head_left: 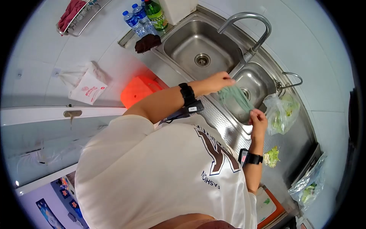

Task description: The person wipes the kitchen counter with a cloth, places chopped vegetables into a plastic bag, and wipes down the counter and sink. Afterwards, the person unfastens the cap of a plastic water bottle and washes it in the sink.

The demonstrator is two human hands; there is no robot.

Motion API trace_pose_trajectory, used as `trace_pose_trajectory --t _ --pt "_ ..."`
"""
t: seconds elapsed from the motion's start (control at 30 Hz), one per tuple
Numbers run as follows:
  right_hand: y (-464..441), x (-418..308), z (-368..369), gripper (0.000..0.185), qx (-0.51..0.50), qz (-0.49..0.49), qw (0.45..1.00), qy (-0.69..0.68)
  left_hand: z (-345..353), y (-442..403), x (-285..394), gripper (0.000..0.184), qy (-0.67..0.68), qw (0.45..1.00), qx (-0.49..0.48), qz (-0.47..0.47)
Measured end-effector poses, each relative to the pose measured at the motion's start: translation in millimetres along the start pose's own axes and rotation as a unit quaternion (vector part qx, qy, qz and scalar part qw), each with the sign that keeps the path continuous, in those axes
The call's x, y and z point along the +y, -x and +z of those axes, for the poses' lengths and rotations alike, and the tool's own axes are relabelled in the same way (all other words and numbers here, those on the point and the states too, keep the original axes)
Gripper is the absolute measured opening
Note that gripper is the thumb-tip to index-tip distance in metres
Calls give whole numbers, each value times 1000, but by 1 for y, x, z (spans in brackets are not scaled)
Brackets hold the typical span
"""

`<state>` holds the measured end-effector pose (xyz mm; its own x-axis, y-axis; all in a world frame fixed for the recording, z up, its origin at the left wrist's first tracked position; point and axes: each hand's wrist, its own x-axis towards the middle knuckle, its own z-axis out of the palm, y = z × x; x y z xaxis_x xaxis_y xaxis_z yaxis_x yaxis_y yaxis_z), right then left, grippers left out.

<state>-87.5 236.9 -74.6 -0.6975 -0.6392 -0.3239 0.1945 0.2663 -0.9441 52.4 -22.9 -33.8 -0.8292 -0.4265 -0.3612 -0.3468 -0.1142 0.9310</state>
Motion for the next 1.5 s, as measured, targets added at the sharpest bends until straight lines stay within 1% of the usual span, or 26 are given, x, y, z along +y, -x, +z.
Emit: trace_pose_trajectory --t 0.03,0.07,0.13,0.2,0.23,0.37,0.43,0.47,0.53,0.57,0.6,0.67,0.8,0.83,0.87,0.93,0.97,1.0,1.07,1.2,1.27,1.3,1.33,1.4,1.47,1.5 --pt "1 11 -8 25 34 -1 999 -16 -13 5 0 35 35 997 57 -40" --pt "3 19 -17 24 69 -2 997 -29 -35 -1 -10 35 38 997 56 -38" --pt "19 25 -24 27 135 37 988 -59 -93 -19 -41 41 238 971 -10 4" --pt "32 52 -38 21 151 70 985 -54 -127 33 7 38 147 983 98 51" --pt "43 56 -39 20 156 85 983 -50 -150 38 0 38 110 983 122 88" --pt "71 67 -14 16 184 156 967 -87 -257 36 -21 31 55 985 146 68" --pt "74 57 12 16 214 176 956 -92 -295 33 -33 28 286 947 117 88" --pt "72 51 28 16 239 193 946 -102 -314 29 -35 28 288 947 113 86" --pt "69 44 52 17 249 199 943 -96 -344 23 -40 28 213 961 178 15" --pt "65 42 65 18 248 199 943 -100 -364 16 -50 30 153 974 168 -27" --pt "64 42 74 19 247 199 943 -104 -376 13 -60 30 155 974 162 -31" --pt "63 43 88 20 240 198 945 -104 -397 4 -81 28 -82 989 59 -110" --pt "69 39 122 22 253 221 937 -97 -402 8 -91 33 -185 978 -9 -94" --pt "74 42 125 22 251 225 936 -103 -412 -3 -111 35 -223 974 43 15" --pt "77 45 125 23 250 226 935 -109 -420 -13 -130 35 -220 975 38 15" --pt "86 43 133 23 262 236 930 -104 -418 -9 -109 40 -391 872 294 -2" --pt "89 41 136 24 271 244 926 -100 -417 -8 -108 42 -460 830 310 50" --pt "91 43 136 24 273 244 925 -98 -415 -8 -109 42 -458 832 309 50" --pt "93 49 135 24 266 245 926 -105 -414 -8 -115 44 -603 718 342 63" --pt "96 54 132 25 281 249 921 -98 -452 -24 -162 41 -535 743 396 66" --pt "98 55 131 25 292 248 919 -97 -471 -20 -164 39 -459 800 381 63" --pt "99 55 131 25 292 248 919 -98 -479 -14 -167 40 -402 814 410 84" --pt "100 56 133 24 307 246 914 -102 -483 -5 -160 40 -404 814 409 85" --pt "104 59 138 24 320 248 908 -110 -488 20 -142 41 -457 754 461 99" --pt "107 61 139 23 327 257 903 -111 -491 31 -147 43 -466 756 453 84" --pt "108 65 138 23 327 258 902 -112 -492 34 -155 44 -528 749 398 41"
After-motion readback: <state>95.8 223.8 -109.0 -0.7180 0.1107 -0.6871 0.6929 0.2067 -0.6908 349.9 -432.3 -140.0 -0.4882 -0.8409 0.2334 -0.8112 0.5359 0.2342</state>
